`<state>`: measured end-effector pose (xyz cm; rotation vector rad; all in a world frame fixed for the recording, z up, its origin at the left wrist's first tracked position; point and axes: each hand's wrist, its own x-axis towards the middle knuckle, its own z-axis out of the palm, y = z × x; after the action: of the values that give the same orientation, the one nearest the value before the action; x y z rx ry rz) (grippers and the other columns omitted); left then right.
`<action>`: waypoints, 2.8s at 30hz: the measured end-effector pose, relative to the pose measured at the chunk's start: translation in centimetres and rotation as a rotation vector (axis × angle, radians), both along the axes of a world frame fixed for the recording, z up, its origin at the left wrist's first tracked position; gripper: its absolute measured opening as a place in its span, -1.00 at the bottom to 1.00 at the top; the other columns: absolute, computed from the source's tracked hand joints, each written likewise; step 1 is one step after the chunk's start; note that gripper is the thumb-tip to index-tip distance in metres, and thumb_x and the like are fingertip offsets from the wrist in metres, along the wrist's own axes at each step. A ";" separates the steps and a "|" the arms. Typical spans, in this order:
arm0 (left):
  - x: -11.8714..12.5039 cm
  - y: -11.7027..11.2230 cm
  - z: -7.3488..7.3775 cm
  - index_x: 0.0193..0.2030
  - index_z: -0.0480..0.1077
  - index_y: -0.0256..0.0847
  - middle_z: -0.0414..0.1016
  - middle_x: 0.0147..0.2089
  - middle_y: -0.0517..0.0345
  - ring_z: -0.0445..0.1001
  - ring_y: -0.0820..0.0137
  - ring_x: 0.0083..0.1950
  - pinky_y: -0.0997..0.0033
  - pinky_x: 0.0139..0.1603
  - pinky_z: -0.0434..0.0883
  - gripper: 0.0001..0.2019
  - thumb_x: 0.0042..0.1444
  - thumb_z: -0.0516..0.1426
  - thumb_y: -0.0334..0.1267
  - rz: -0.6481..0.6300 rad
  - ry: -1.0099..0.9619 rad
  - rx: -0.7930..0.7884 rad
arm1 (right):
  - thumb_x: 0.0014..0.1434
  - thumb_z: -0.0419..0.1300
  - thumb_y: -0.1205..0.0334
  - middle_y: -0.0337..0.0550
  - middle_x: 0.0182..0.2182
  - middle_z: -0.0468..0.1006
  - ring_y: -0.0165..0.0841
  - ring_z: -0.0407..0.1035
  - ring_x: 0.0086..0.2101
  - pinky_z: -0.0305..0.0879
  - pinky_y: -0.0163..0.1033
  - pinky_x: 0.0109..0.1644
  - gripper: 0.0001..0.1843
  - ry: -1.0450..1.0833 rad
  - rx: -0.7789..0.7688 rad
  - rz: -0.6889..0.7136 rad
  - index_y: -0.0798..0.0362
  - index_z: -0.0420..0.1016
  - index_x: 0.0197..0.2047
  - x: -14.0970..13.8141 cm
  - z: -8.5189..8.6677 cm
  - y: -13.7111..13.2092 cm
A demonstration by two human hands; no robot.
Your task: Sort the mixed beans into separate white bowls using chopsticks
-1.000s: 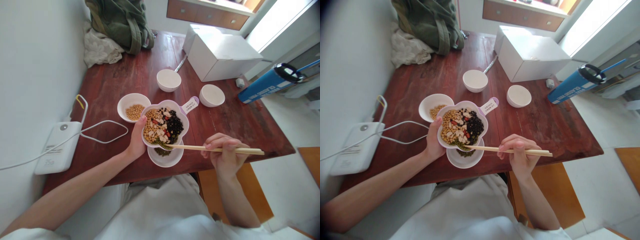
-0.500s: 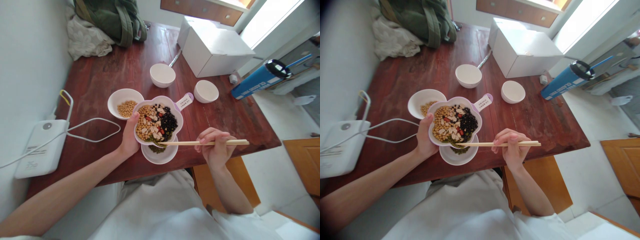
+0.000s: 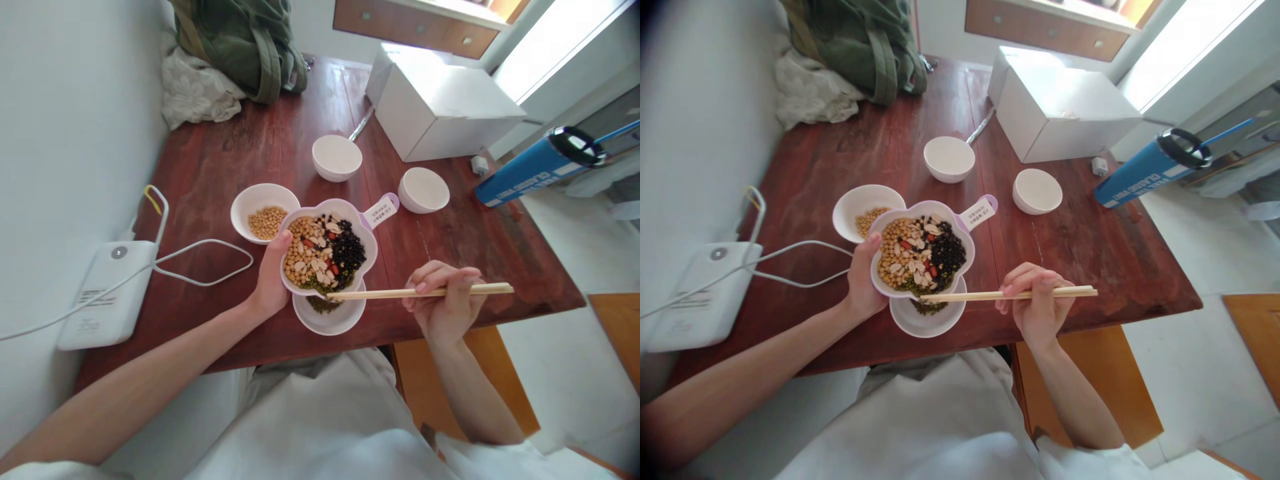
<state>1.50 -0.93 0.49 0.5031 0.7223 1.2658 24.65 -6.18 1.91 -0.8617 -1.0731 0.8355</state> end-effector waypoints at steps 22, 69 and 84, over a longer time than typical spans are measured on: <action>-0.3 0.0 0.0 0.08 0.62 -0.17 0.73 0.23 -0.04 0.43 -0.10 0.56 -0.10 0.54 0.47 -0.58 0.28 0.29 0.11 -0.011 -0.008 0.005 | 0.54 0.24 -0.01 -0.12 -0.51 0.66 -0.39 0.48 -0.67 0.40 -0.31 -0.71 -0.45 -0.280 0.096 0.071 0.04 0.77 -0.44 0.5 1.7 0.5; -0.3 0.0 0.1 0.24 0.57 -0.17 0.71 0.28 -0.05 0.47 -0.18 0.52 -0.14 0.51 0.48 -0.40 0.17 0.39 0.13 -0.004 -0.019 0.024 | 0.54 0.24 -0.07 -0.12 -0.49 0.66 -0.38 0.51 -0.61 0.46 -0.27 -0.66 -0.45 -0.154 0.125 0.068 0.04 0.77 -0.41 -1.4 0.2 1.6; -0.2 0.0 0.4 0.30 0.54 -0.16 0.70 0.29 -0.04 0.50 -0.20 0.49 -0.18 0.48 0.51 -0.37 0.16 0.39 0.11 -0.030 -0.039 0.024 | 0.50 0.25 -0.13 -0.13 -0.54 0.66 -0.32 0.57 -0.58 0.53 -0.23 -0.55 -0.45 -0.346 0.557 0.250 0.07 0.75 -0.37 -0.9 2.1 3.9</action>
<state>1.26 -0.92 0.89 0.5061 0.6657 1.2542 23.73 -2.25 4.03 -0.4072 -1.6449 0.5487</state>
